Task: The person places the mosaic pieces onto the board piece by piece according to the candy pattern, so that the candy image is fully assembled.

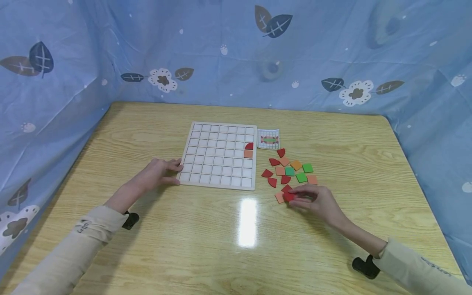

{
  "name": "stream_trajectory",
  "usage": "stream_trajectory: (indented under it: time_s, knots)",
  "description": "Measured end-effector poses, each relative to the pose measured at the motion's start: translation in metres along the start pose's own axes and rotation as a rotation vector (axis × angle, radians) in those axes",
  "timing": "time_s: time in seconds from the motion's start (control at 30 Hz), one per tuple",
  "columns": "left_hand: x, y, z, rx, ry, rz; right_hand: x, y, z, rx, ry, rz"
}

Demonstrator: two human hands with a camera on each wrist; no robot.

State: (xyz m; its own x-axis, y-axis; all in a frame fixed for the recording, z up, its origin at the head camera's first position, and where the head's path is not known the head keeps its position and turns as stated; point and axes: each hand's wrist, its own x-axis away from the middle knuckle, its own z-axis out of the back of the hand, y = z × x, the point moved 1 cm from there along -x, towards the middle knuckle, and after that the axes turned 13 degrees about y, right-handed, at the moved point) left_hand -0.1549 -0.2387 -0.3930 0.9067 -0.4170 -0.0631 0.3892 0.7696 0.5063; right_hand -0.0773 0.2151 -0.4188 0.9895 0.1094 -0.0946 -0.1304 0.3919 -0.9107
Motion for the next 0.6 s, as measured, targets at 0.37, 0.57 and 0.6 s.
stream_trajectory:
  time_s: [0.37,0.57,0.6]
  knots:
    - [0.002,-0.001,0.000,0.004,0.001,-0.008,-0.018,-0.020,-0.017,0.044,0.175,-0.060]
    - [0.001,-0.002,0.000,0.005,0.003,-0.010,-0.036,-0.027,-0.030,0.001,0.195,-0.128]
    - [0.001,-0.002,0.000,0.005,0.002,-0.011,-0.039,-0.028,-0.032,-0.011,0.194,-0.146]
